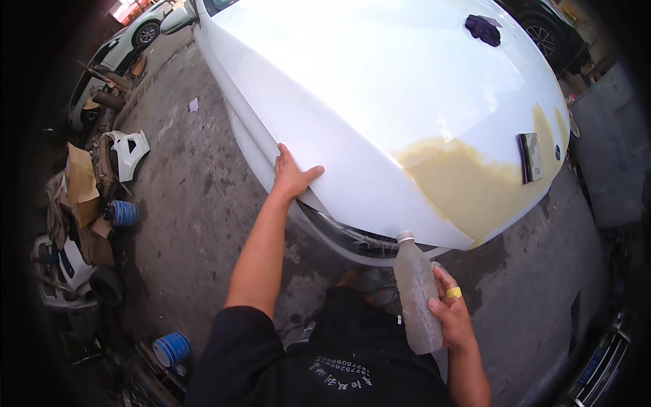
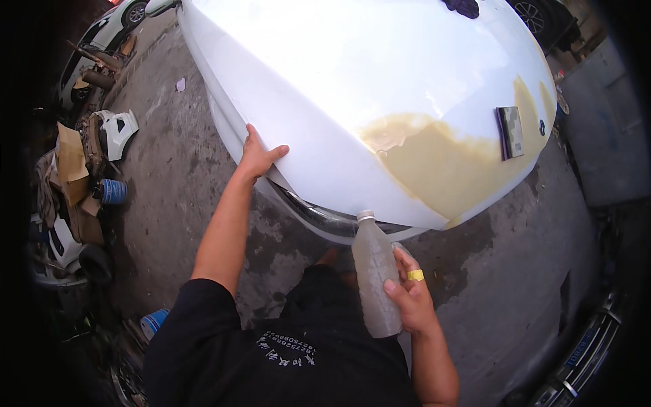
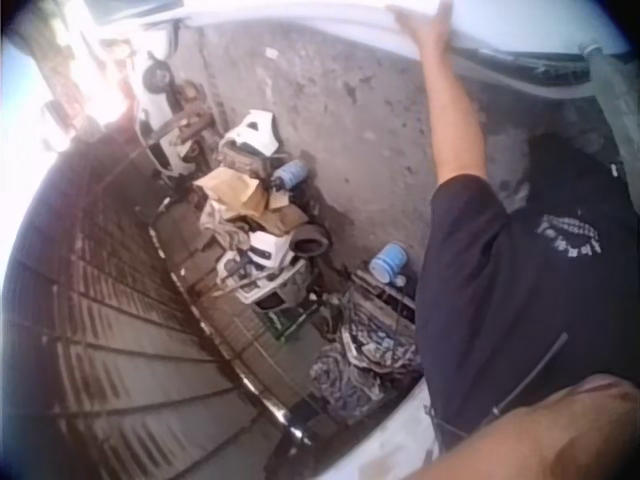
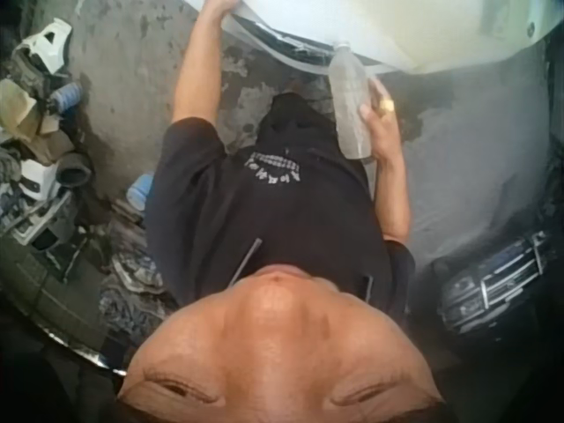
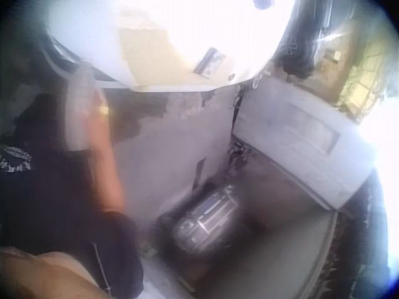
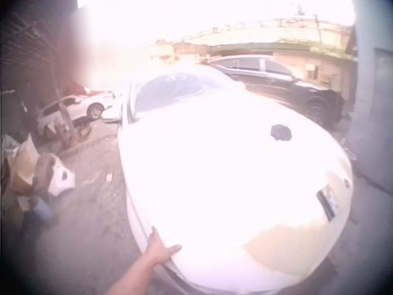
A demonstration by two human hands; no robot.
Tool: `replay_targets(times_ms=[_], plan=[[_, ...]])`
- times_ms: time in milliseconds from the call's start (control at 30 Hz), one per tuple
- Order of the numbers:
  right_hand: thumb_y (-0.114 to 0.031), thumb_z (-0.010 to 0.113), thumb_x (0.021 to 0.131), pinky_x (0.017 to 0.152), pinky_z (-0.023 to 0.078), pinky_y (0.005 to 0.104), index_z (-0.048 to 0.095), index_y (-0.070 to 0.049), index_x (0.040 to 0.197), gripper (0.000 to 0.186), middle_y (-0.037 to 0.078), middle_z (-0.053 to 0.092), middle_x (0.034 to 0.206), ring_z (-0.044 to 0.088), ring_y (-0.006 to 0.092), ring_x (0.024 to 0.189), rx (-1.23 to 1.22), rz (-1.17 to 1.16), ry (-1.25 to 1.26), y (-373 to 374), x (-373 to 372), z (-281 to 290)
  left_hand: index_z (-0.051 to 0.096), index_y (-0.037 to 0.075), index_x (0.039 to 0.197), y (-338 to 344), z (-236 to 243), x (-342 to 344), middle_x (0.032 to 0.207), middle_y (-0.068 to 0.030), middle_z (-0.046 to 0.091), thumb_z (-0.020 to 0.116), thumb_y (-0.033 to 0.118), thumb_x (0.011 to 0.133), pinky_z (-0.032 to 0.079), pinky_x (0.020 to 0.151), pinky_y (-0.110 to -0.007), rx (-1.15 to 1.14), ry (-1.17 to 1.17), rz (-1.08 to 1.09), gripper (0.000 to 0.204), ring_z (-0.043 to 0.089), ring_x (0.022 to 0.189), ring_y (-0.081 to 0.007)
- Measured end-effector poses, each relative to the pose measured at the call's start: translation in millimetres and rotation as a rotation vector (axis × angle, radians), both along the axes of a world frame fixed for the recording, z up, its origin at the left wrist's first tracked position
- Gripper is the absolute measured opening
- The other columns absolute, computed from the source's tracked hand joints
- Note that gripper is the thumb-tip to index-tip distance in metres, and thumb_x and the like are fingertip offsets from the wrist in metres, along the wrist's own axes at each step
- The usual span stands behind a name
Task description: The person pours liquid from a plastic bottle onto the hood of a white car and uses a sanding block to rub the surface. The person repeatedly wets and sands the hood area, occasionally pausing to wipe the surface with a hand.
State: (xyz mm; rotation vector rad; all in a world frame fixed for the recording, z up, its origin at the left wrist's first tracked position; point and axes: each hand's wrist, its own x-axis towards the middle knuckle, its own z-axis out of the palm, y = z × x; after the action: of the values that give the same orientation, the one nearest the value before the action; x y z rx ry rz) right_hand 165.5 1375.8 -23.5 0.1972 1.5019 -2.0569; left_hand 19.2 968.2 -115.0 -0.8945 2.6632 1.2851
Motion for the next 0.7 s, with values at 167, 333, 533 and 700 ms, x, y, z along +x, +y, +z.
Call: replay_targets(times_ms=[167, 333, 533, 700], plan=[[-0.022, 0.071, 0.086, 0.107, 0.04, 0.04, 0.032, -0.002, 0.148, 0.076, 0.016, 0.044, 0.144, 0.047, 0.025, 0.13, -0.002, -0.006, 0.009, -7, -3, 2, -0.005, -0.008, 0.152, -6, 0, 2, 0.153, -0.0316, 0.024, 0.085, 0.033, 0.071, 0.03, 0.116, -0.04, 0.12, 0.043, 0.013, 0.128, 0.026, 0.143, -0.0387], [-0.018, 0.069, 0.088, 0.114, 0.03, 0.0391, 0.031, -0.002, 0.148, 0.074, 0.015, 0.04, 0.148, 0.04, 0.0243, 0.136, -0.069, 0.016, -0.048, -11, -8, 8, -0.008, -0.006, 0.152, 0, 1, 1, 0.153, -0.0312, 0.023, 0.084, 0.031, 0.072, 0.031, 0.116, -0.039, 0.132, 0.036, 0.051, 0.128, 0.029, 0.142, -0.0383], [-0.022, 0.071, 0.086, 0.109, 0.037, 0.0397, 0.031, -0.002, 0.148, 0.077, 0.016, 0.044, 0.144, 0.045, 0.0249, 0.131, -0.057, 0.019, -0.048, -18, -10, 8, 0.038, -0.003, 0.145, -33, -28, 20, 0.136, -0.0259, 0.053, 0.068, 0.03, 0.09, 0.045, 0.101, -0.038, -0.442, 0.241, -0.011, 0.071, 0.053, 0.123, -0.0365], [-0.023, 0.071, 0.086, 0.107, 0.04, 0.04, 0.031, -0.001, 0.148, 0.078, 0.017, 0.045, 0.142, 0.047, 0.0251, 0.129, -0.047, 0.015, -0.051, -22, -15, 16, 0.063, 0.0, 0.095, -18, 12, 24, 0.101, -0.0194, 0.065, 0.058, 0.026, 0.097, 0.047, 0.081, -0.044, -0.403, 0.271, 0.095, 0.027, 0.06, 0.093, -0.0368]])
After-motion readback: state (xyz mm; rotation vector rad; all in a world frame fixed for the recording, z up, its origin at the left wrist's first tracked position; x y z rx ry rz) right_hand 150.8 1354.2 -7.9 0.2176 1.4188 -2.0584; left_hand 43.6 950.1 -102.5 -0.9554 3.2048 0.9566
